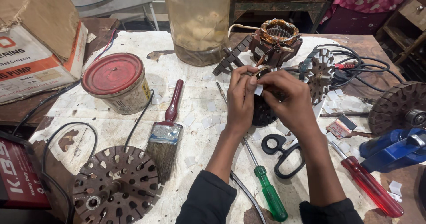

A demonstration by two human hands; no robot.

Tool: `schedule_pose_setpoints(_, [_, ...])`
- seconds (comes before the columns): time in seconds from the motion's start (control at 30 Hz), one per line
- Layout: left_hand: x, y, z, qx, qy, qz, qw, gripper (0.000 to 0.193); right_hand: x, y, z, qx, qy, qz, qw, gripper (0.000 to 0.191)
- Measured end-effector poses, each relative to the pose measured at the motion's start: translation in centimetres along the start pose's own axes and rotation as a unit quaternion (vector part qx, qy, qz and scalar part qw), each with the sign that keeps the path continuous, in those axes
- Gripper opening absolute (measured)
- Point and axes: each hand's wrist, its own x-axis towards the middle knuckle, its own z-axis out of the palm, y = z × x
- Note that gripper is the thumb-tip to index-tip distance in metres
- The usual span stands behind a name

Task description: The person inserts small white insulating pieces into slots on a circular metal rotor component. They briefly kneel to use a hammer on a small item on the floor, then return to the bench to continue inserting pieces into the rotor.

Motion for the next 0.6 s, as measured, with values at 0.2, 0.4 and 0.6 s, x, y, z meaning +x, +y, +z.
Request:
schedule_pose_setpoints(0.2, [0.08, 0.07, 0.06, 0.000, 0.013, 0.003, 1.000, 0.045, -0.07, 0.18, -0.18, 0.012, 0.003, -0.023, 1.000, 0.036])
schedule_pose_setpoints(0.4, [0.00, 0.27, 0.05, -0.008, 0.020, -0.010, 1.000, 0.044, 0.07, -0.19, -0.05, 0.082, -0.010, 0.024, 0.996, 0.044])
schedule_pose_setpoints(0.6, [-0.13, 0.47, 0.04, -0.016, 0.031, -0.007, 0.999, 0.043, -0.30, 0.27, 0.30, 0.055, 0.011, 0.041, 0.998, 0.026])
